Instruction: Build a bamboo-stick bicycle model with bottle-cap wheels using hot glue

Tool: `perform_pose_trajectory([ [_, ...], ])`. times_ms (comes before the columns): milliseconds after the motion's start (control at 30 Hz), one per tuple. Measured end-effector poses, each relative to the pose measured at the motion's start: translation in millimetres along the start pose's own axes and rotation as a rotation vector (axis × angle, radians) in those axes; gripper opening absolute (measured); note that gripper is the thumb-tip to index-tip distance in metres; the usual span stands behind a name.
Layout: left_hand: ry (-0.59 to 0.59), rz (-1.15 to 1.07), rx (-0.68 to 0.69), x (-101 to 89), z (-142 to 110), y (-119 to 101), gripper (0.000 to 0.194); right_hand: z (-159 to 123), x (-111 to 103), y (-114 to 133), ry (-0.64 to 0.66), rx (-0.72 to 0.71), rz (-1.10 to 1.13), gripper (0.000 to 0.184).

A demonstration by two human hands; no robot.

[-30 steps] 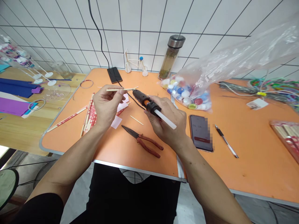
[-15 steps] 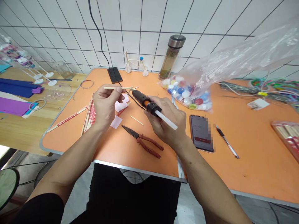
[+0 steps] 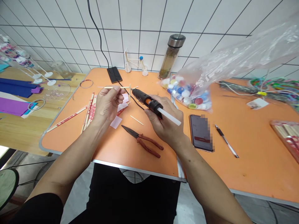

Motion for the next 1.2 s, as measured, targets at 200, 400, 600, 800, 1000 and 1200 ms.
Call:
perform_pose_trajectory([
  [200, 0.001, 0.041, 0.005, 1.8, -2.9, 0.3, 0.034, 1.2, -0.2, 2.6, 0.034, 0.014, 0.026, 0.036],
  [400, 0.005, 0.042, -0.001, 3.8, -5.1, 0.5, 0.033, 3.4, -1.5, 6.7, 0.034, 0.012, 0.012, 0.034],
  [600, 0.030, 0.025, 0.016, 3.4, -4.9, 0.3, 0.034, 1.7, -0.5, 5.3, 0.017, 0.010, -0.013, 0.035],
  [800, 0.034, 0.012, 0.015, 3.0, -4.9, 0.8, 0.032, 3.7, -1.4, 6.7, 0.002, -0.016, 0.005, 0.032],
  [1000, 0.008, 0.045, -0.008, 4.2, -5.2, 0.4, 0.031, 2.7, -1.1, 4.9, 0.028, 0.004, -0.019, 0.035],
  [1200, 0.014, 0.021, -0.028, 2.6, -3.1, 1.7, 0.036, -1.8, -1.3, 0.3, -0.049, 0.062, 0.031, 0.035],
])
Point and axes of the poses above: each hand's wrist, its own z-axis towards the middle knuckle, its own x-axis out of the palm, y = z × x, the point moved 3 cm from there along z, towards the middle knuckle, and after that the axes turned 4 degrees about -x, right-handed, at the moved point
